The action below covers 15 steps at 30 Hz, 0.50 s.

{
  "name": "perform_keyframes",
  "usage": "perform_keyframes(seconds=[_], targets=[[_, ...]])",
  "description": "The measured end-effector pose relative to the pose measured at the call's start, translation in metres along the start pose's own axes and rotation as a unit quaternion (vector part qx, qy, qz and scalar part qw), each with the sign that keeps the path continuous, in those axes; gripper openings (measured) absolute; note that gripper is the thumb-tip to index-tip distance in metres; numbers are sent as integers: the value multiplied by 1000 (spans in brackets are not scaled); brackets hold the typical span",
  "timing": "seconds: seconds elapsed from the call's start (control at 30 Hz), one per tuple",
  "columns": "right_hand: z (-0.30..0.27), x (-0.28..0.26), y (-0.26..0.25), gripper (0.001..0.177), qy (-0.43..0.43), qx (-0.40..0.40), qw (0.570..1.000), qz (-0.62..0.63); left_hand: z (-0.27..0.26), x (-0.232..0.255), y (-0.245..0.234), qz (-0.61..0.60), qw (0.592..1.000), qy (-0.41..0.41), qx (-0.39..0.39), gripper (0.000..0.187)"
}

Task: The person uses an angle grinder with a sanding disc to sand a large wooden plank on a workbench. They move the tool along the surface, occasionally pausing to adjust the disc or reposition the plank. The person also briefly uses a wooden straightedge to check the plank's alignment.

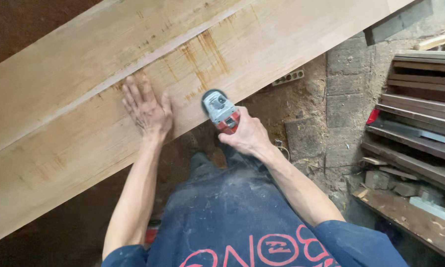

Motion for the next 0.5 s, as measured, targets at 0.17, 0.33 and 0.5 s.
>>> perform_keyframes(seconds=[0.17, 0.33, 0.5], targets=[[-7, 52, -48, 84, 81, 57, 995, 16, 18, -22, 22, 31, 997, -12, -72, 77], [-10, 69, -92, 70, 70, 164, 983, 42, 21, -24, 20, 33, 996, -24, -85, 77], [-6, 44, -52, 72, 57, 141, 988, 12, 22, -20, 18, 20, 997, -9, -70, 74]])
Point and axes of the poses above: each hand's wrist, its own z-axis towards the middle knuckle, its own y-axis out of the palm, x = y × z, the point moved 9 cm from there along z, towards the middle knuckle, and after that the axes turned 15 degrees about -y, right-handed, at the moved point
